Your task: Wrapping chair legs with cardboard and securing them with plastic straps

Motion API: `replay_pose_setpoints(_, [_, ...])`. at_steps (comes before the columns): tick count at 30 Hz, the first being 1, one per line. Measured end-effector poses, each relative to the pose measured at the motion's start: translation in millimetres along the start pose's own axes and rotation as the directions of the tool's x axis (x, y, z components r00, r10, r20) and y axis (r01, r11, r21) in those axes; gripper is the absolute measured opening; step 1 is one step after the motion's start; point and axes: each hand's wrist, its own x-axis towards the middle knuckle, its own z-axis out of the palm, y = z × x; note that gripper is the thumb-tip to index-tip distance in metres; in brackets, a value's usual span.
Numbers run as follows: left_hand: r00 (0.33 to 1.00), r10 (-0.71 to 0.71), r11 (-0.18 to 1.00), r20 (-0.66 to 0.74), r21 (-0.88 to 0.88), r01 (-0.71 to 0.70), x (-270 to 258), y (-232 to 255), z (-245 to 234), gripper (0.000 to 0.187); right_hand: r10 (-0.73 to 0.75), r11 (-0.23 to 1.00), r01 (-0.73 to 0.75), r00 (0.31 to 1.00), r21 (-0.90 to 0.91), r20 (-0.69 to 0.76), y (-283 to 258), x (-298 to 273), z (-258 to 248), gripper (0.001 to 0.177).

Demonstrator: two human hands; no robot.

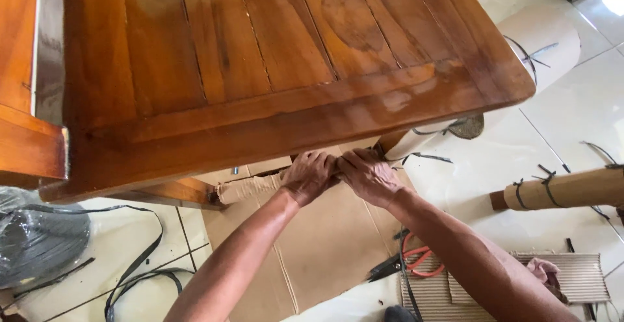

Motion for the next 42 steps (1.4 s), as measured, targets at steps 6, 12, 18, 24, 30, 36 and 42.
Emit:
replay_pose_setpoints(6, [0.991,0.047,0.998,-0.126,-0.030,-0.051,3,1,-8,0.043,0.049,0.997,-0.052,0.998,0.059,0.047,1,1,-16,0.014])
replay_pose_setpoints(12, [0.988,0.058,0.991,-0.145,-0.108,-0.074,10,7,-27,0.028,0.104,0.971,-0.138,0.979,0.196,0.174,-9,16,-68,0.014])
replay_pose_setpoints(18, [0.997,0.024,0.989,-0.076,-0.144,-0.035,11,9,-29,0.027,0.133,0.985,-0.158,0.951,0.067,0.280,6,-4,-29,0.010])
replay_pose_setpoints(24, [0.994,-0.063,0.980,0.090,-0.181,0.079,16,20,-37,0.017,0.034,0.975,-0.062,0.991,0.213,0.132,6,-16,-78,0.021])
replay_pose_setpoints(30, [0.961,-0.125,0.957,0.246,-0.224,0.182,22,32,-40,0.025,0.167,0.944,-0.266,0.895,0.195,0.414,56,-161,-26,0.006])
replay_pose_setpoints(36, [0.967,-0.184,0.943,0.175,-0.245,0.224,25,57,-26,0.025,0.546,0.708,-0.704,0.501,-0.051,0.672,39,-232,-16,0.018])
replay_pose_setpoints(42, [0.954,-0.231,0.892,0.191,-0.350,0.286,28,58,0,0.026,0.599,0.713,-0.698,0.559,-0.064,0.574,-16,-208,-19,0.051])
